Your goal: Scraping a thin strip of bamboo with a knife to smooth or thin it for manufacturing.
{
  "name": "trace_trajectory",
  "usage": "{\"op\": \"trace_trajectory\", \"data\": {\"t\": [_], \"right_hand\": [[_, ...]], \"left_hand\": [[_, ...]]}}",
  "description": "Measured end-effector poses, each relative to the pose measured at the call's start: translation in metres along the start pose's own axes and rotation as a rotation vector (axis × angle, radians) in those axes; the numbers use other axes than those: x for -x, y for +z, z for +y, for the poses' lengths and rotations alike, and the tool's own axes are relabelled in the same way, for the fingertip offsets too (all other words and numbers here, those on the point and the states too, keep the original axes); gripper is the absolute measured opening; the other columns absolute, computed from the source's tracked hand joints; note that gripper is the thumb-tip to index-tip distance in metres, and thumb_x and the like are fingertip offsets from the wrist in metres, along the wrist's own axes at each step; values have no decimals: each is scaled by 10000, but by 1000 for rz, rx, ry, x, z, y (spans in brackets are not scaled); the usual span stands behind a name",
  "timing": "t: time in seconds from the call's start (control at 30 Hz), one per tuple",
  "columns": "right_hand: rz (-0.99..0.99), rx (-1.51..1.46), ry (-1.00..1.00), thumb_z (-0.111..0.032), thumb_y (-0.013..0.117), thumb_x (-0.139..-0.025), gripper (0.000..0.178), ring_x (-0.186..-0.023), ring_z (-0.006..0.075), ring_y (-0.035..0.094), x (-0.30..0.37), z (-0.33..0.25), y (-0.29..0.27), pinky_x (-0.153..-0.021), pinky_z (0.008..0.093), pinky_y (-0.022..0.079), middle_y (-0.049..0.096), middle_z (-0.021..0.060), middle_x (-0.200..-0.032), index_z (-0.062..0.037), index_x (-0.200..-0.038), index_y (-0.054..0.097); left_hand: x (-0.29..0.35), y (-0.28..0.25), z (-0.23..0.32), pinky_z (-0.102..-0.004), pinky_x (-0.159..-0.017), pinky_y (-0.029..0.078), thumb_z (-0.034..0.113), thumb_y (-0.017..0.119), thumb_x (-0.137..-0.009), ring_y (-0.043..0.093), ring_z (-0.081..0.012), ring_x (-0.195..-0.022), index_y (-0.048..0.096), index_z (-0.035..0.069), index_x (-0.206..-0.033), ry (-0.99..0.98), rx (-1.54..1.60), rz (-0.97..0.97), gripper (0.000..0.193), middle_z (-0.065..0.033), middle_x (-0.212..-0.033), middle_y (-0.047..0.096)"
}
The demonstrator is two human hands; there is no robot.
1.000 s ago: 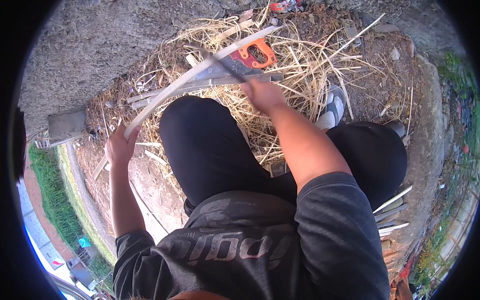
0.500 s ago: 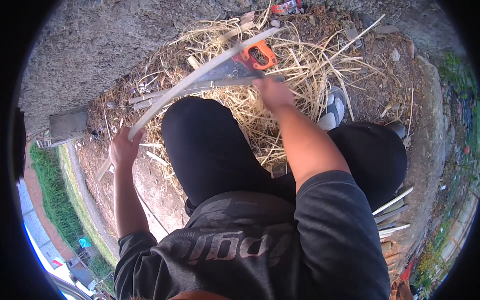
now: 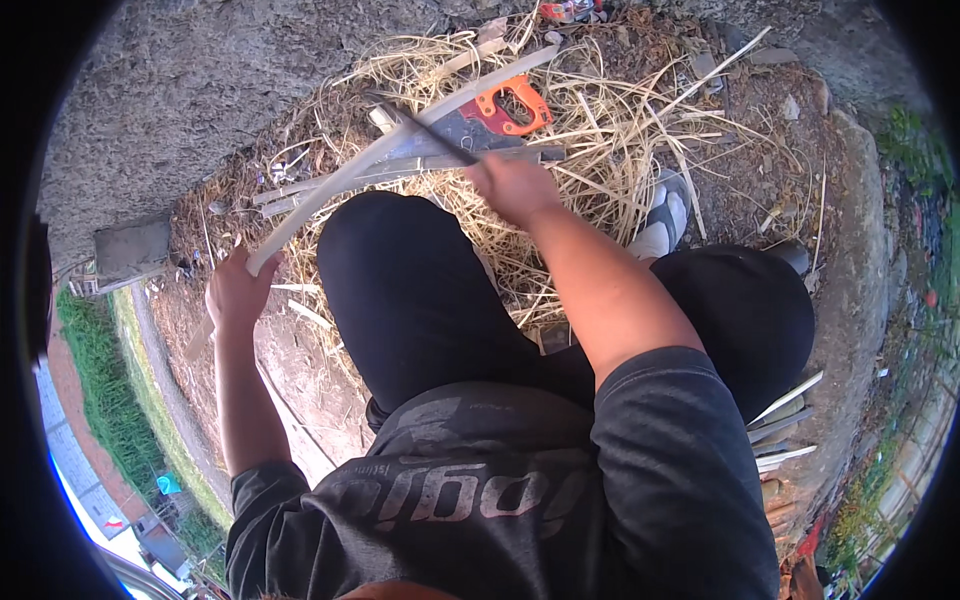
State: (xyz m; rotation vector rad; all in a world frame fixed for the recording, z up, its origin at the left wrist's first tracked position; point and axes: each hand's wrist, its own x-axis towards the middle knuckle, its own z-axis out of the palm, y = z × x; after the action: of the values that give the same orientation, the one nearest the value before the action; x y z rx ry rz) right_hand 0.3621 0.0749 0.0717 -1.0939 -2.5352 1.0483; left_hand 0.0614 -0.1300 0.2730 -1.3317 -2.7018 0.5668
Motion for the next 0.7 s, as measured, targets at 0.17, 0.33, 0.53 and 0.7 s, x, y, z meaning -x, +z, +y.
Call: {"op": "trace_trajectory", "data": {"t": [0.17, 0.33, 0.53, 0.7], "right_hand": [[40, -140, 653, -536, 350, -1016, 540, -824, 420, 672, 2, 74, -24, -743, 535, 518, 694, 187, -864, -72, -1036, 625], [316, -83, 353, -567, 420, -985, 529, -801, 413, 672, -3, 33, -14, -719, 532, 516, 685, 194, -814, -77, -961, 619], [8, -69, 30, -502, 455, -996, 442, -917, 406, 657, -7, -18, -3, -827, 509, 503, 693, 190, -925, -85, -1019, 602], [69, -138, 690, -545, 290, -1023, 595, -924, 391, 673, 5, 68, -30, -811, 529, 516, 698, 203, -941, -63, -1094, 632]], "left_hand": [[0, 12, -4, -454, -630, 535, 626, 620, -865, 691, -327, -678, 636, 79, -812, 58, 39, -79, 550, -135, -666, 655], [-1, 15, -4, -441, -574, 523, 616, 633, -860, 676, -306, -606, 654, 77, -797, 102, 77, 31, 543, -115, -640, 654], [-4, 14, -7, -423, -544, 508, 568, 603, -908, 674, -289, -612, 655, 87, -849, 80, -40, 124, 488, -107, -677, 660], [5, 31, -4, -405, -541, 498, 577, 596, -909, 670, -266, -607, 650, 105, -828, 31, -30, 99, 482, -77, -646, 639]]}}
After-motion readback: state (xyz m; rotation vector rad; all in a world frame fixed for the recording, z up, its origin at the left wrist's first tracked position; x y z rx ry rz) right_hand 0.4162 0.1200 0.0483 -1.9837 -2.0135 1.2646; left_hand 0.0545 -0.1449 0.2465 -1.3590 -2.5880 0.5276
